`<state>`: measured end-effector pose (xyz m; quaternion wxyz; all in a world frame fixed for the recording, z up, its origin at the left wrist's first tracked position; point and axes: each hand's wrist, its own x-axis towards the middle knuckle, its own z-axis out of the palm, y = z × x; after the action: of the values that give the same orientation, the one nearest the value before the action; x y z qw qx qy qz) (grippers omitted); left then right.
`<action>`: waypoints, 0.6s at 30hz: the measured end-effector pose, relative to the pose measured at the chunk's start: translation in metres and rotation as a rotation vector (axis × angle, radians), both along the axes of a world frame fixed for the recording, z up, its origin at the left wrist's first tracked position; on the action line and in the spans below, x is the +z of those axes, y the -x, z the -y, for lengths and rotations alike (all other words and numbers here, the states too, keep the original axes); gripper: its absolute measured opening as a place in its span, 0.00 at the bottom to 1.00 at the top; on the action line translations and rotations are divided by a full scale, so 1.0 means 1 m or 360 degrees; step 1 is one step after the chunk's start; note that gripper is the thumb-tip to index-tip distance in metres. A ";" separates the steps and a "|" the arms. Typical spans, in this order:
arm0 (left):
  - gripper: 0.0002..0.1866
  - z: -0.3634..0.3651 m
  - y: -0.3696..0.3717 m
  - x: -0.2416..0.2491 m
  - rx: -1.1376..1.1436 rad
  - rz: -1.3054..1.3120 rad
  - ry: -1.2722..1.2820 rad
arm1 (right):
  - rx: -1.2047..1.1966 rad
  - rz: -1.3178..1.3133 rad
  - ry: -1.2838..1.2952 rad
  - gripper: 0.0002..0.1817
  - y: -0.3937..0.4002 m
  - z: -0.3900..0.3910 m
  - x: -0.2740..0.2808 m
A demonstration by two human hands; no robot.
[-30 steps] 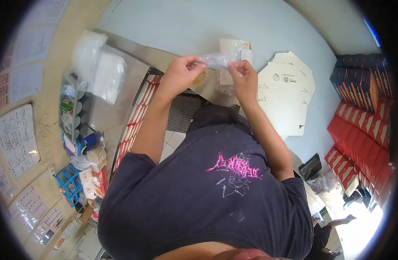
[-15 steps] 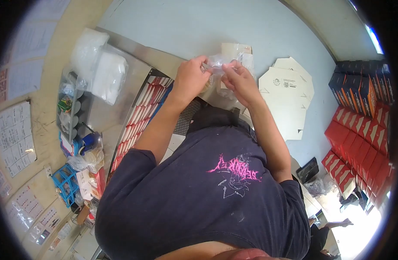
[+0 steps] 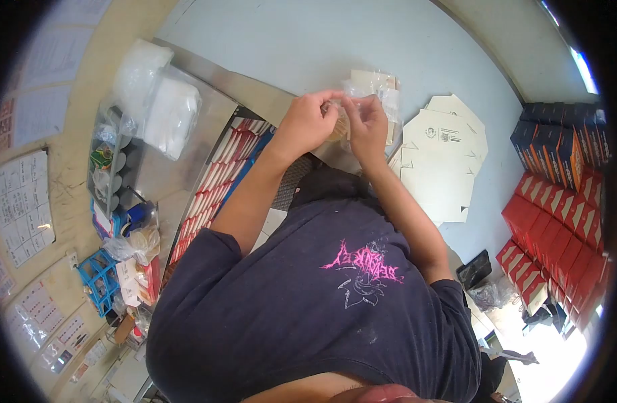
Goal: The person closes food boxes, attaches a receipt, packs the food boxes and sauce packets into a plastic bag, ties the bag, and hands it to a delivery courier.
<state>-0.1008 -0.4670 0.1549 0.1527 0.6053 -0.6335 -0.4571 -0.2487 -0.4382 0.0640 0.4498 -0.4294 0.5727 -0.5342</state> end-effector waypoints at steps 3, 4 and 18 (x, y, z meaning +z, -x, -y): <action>0.21 -0.001 -0.020 -0.014 0.0135 -0.0451 -0.0039 | -0.0085 0.0572 -0.0079 0.09 0.004 0.002 0.006; 0.23 -0.002 -0.029 -0.003 0.0183 -0.0695 -0.0257 | -0.0086 0.0571 -0.0087 0.09 0.008 0.002 0.008; 0.28 -0.006 -0.003 -0.001 0.0280 -0.1021 -0.0266 | -0.0010 0.0403 -0.0182 0.11 0.006 -0.001 0.027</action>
<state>-0.0973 -0.4612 0.1537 0.3328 0.4934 -0.4589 -0.6597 -0.2551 -0.4370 0.0910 0.5406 -0.3304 0.5421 -0.5520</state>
